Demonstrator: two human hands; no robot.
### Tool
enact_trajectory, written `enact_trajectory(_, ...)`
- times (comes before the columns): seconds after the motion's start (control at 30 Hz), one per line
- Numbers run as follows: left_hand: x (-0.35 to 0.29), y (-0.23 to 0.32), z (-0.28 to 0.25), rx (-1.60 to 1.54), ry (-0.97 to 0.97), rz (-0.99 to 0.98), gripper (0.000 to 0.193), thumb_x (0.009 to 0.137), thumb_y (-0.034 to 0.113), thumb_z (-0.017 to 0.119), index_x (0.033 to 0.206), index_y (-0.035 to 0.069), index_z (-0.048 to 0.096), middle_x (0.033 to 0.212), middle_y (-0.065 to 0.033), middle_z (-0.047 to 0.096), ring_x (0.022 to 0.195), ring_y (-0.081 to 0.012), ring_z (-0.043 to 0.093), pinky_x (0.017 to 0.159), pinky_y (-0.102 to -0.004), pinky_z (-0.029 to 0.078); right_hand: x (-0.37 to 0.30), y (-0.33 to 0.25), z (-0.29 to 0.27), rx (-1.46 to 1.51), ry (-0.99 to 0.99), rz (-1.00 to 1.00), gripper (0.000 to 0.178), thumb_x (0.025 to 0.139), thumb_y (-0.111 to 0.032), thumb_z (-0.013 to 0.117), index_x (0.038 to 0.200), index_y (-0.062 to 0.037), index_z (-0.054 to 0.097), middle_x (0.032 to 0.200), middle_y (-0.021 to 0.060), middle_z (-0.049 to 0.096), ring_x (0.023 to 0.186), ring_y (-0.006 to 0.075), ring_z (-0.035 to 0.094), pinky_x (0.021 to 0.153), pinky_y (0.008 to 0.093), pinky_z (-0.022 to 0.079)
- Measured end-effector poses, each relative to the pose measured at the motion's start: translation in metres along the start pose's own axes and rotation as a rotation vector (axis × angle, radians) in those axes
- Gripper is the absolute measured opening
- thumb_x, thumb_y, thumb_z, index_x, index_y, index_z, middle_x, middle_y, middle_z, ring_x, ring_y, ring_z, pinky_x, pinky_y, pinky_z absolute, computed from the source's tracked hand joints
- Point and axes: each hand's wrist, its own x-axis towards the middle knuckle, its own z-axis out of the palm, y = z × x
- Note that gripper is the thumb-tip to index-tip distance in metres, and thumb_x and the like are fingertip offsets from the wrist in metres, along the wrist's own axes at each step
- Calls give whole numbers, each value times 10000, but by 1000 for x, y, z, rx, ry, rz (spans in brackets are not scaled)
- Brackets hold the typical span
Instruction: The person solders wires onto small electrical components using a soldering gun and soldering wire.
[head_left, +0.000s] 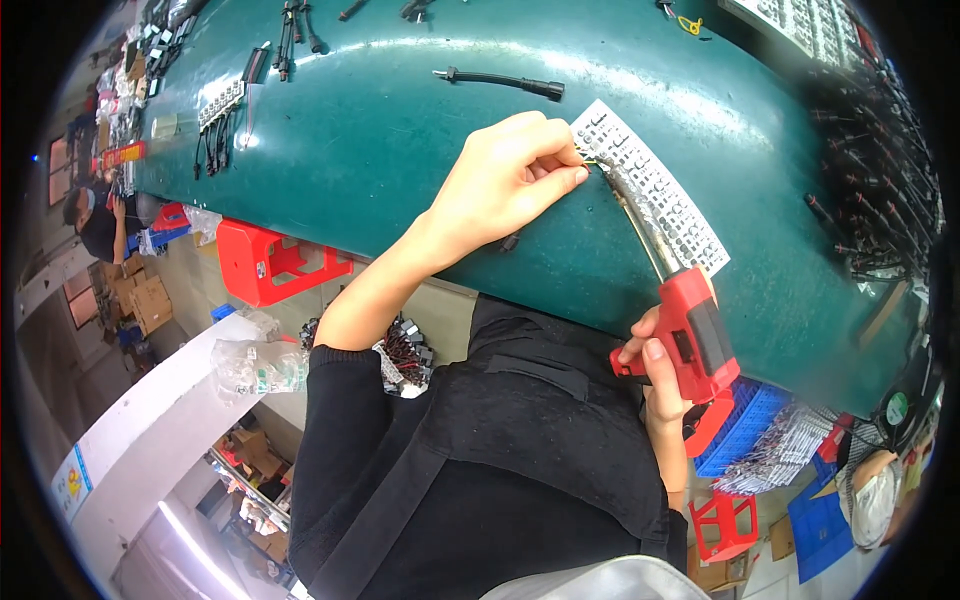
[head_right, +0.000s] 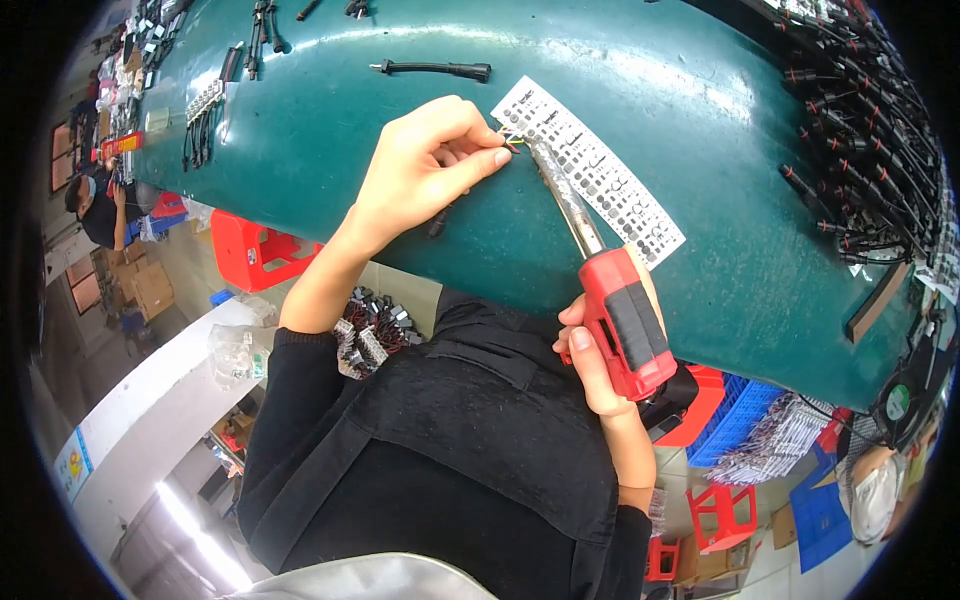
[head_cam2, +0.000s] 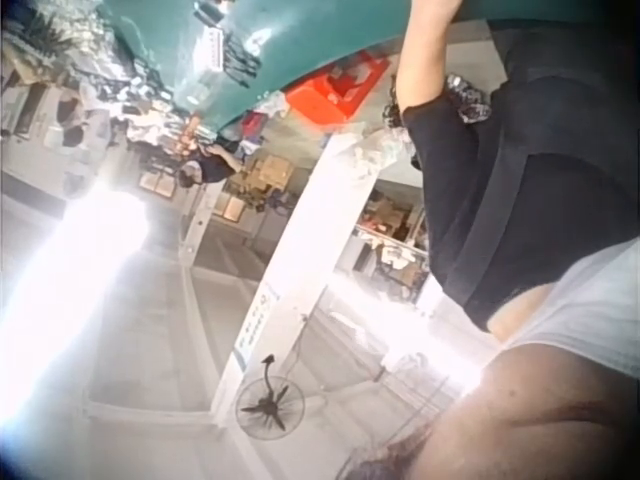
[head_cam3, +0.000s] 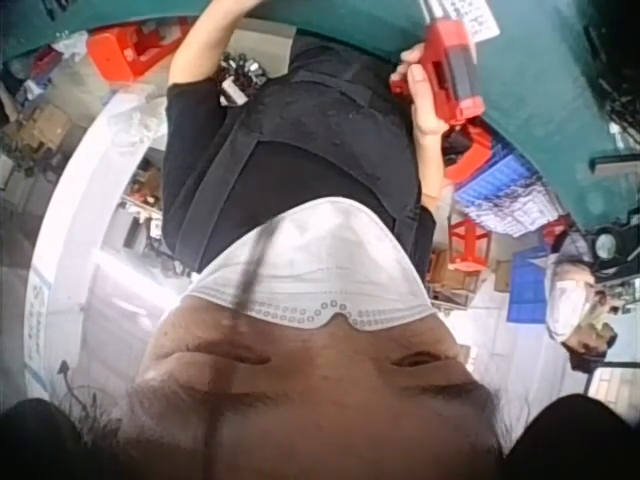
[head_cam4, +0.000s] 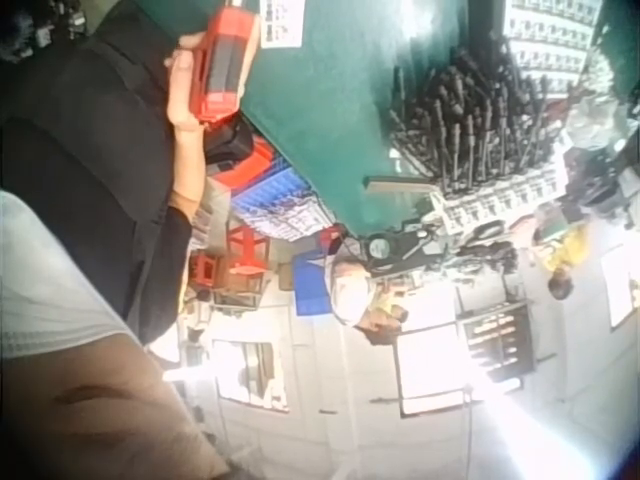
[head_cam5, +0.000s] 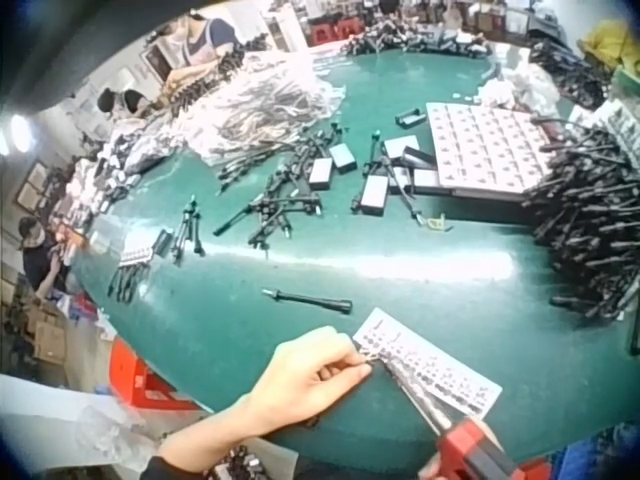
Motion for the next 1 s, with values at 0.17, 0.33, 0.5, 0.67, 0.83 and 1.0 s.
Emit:
enact_trajectory(0.17, 0, -2, 1, -24, -2, -12, 110, 789, 42, 701, 820, -7, 608, 746, -13, 559, 628, -37, 534, 552, -181, 440, -1, 1, -4, 91, -14, -72, 447, 756, -166, 589, 1120, 75, 496, 829, 119, 563, 670, 197, 581, 641, 334, 513)
enact_trajectory(0.33, 1, 4, -2, -22, -18, -42, 103, 789, 73, 682, 820, 20, 600, 730, -53, 551, 649, -134, 600, 582, -246, 499, 17, 6, -19, 271, 72, -468, 795, 735, -200, 565, 1401, 61, 218, 865, 97, 536, 766, 194, 528, 1082, 563, 228)
enact_trajectory(0.5, 2, 4, -3, -12, -38, -62, 102, 790, 72, 680, 816, 20, 596, 741, -51, 554, 652, -126, 597, 585, -237, 501, 25, 8, -29, 479, 86, -461, 725, 748, -187, 565, 1362, 65, 273, 882, 91, 536, 797, 190, 516, 1129, 579, 92)
enact_trajectory(0.67, 3, 4, -2, -54, -36, -79, 118, 798, 41, 700, 819, -17, 599, 750, -12, 585, 626, -28, 544, 549, -178, 443, 26, 8, -28, 439, 54, -459, 666, 746, -182, 567, 1313, 79, 333, 877, 101, 548, 804, 197, 531, 1132, 574, 92)
enact_trajectory(0.83, 3, 1, -3, -102, -55, -118, 121, 807, 47, 700, 837, -19, 603, 735, -13, 605, 612, -23, 545, 537, -170, 444, 27, 5, -26, 439, 76, -432, 665, 737, -183, 569, 1303, 82, 340, 865, 105, 556, 789, 196, 536, 1133, 570, 95)
enact_trajectory(1.0, 6, 5, -3, -206, -96, -273, 125, 811, 55, 702, 844, -17, 604, 726, -14, 616, 608, -22, 539, 537, -168, 446, 27, 7, -28, 430, 63, -412, 690, 733, -188, 570, 1317, 87, 328, 862, 102, 557, 778, 193, 537, 1139, 545, 104)
